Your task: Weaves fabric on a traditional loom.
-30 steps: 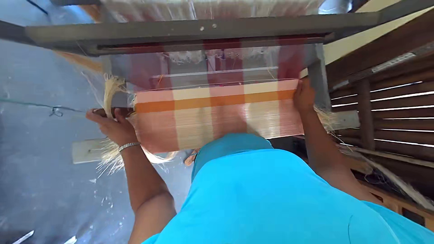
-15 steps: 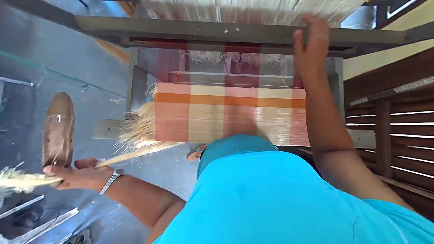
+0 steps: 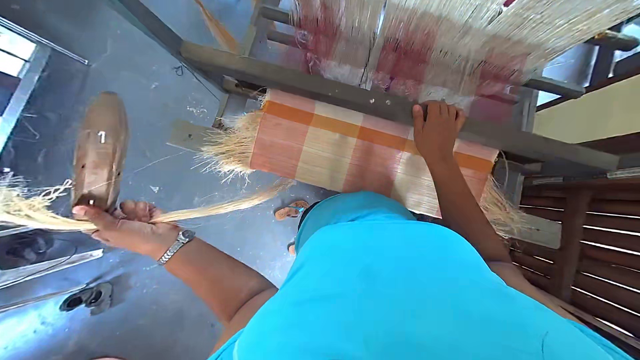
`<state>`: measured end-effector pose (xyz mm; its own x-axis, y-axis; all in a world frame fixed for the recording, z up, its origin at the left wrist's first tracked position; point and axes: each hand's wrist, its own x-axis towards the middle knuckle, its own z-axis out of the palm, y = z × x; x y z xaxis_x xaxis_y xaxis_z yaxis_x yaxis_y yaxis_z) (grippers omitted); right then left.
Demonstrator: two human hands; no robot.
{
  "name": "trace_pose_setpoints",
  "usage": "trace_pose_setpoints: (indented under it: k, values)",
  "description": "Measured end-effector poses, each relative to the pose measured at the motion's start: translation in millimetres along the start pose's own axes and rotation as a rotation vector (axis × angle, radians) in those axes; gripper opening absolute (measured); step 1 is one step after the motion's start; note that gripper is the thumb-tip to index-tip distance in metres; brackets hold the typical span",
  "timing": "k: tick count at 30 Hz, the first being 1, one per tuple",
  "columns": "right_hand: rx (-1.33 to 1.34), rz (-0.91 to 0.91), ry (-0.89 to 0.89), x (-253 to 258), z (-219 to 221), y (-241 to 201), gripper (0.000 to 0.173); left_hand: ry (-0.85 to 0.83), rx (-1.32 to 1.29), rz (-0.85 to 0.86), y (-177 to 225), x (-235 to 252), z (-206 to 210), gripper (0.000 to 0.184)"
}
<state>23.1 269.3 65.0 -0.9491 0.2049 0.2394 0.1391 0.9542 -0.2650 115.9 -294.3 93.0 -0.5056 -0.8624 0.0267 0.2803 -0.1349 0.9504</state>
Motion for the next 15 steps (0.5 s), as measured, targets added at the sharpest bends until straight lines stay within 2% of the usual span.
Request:
trace_pose_setpoints:
  k: [4, 7, 15]
  values:
    - [-0.061, 0.038, 0.051, 1, 7, -1, 0.061, -0.024, -0.018, -0.034, -6, -6, -7, 0.024]
    - [-0.075, 0.037, 0.046, 8, 9, 1, 0.064, -0.137, -0.005, -0.073, -13, -13, -17, 0.027]
    - [0.051, 0.057, -0.167, 1, -15, -2, 0.065, -0.265, -0.03, -0.143, -2, -31, -40, 0.022]
